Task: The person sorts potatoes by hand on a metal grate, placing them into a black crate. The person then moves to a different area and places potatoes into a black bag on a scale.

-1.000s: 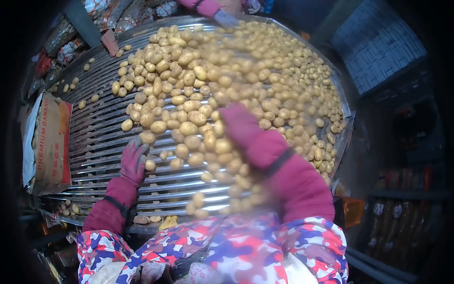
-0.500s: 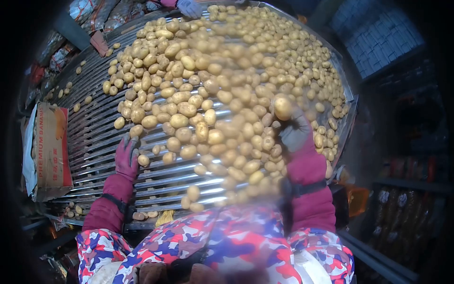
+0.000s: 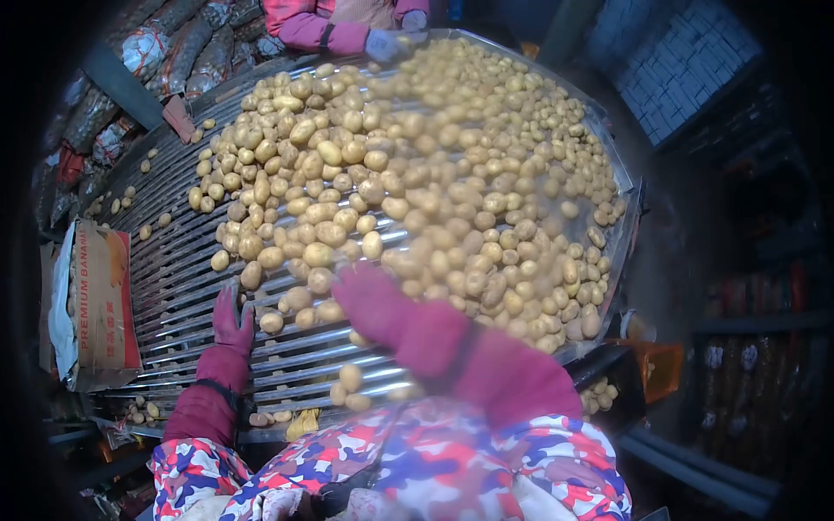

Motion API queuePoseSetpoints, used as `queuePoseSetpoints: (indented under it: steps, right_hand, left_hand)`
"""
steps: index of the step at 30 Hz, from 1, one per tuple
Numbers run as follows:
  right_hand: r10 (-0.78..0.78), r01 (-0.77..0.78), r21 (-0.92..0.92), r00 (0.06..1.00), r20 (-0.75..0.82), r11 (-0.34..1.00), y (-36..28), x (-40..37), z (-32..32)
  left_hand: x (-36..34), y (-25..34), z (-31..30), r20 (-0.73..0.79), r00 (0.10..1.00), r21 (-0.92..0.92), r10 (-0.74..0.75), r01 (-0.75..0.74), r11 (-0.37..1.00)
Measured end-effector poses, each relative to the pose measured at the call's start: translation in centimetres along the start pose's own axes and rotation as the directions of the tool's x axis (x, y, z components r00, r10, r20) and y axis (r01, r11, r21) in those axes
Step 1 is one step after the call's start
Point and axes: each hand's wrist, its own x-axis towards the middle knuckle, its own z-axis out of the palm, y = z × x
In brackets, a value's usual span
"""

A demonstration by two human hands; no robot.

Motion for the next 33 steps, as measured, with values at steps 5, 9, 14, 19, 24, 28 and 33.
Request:
queuePoseSetpoints:
  steps: [5, 9, 14, 19, 24, 28, 33]
  right_hand:
    - [-0.066, 0.063, -0.042, 0.996, -0.064, 0.997, -0.6, -4.4, -2.1]
    - [0.015, -0.015, 0.032, 1.0, 0.015, 0.999, -1.9, -6.8, -6.2]
    - [0.069, -0.068, 0.152, 0.998, -0.001, 0.986, -0.4, -10.6, -5.8]
    - [0.146, -0.168, 0.464, 0.986, 0.083, 0.87, -0.9, -13.1, -5.2]
    - [0.321, -0.338, 0.861, 0.921, 0.219, 0.38, -0.7, -13.8, -4.6]
    - [0.265, -0.269, 0.946, 0.94, 0.217, 0.181, 3.5, -14.6, -1.2]
    - [0.114, -0.253, 0.904, 0.967, 0.227, 0.344, 4.6, -14.8, -1.3]
  left_hand:
    - [-0.3, -1.3, 0.7, -0.021, 1.0, -0.027, 0.019, -0.02, 0.999]
    - [-0.1, -0.5, 0.3, -0.04, 0.999, 0.001, -0.009, 0.009, 1.0]
    - [0.0, -0.6, 0.4, -0.039, 0.998, 0.011, 0.042, -0.042, 0.999]
    - [2.2, 2.5, 0.5, -0.066, 0.998, -0.161, 0.003, -0.014, 0.987]
    - [8.2, 11.9, 0.6, -0.08, 0.954, -0.262, 0.288, -0.299, 0.918]
    - [11.8, 16.4, 2.1, 0.19, 0.957, -0.171, 0.219, -0.187, 0.967]
    - [13.2, 20.3, 0.0, 0.577, 0.816, -0.179, 0.037, 0.082, 0.98]
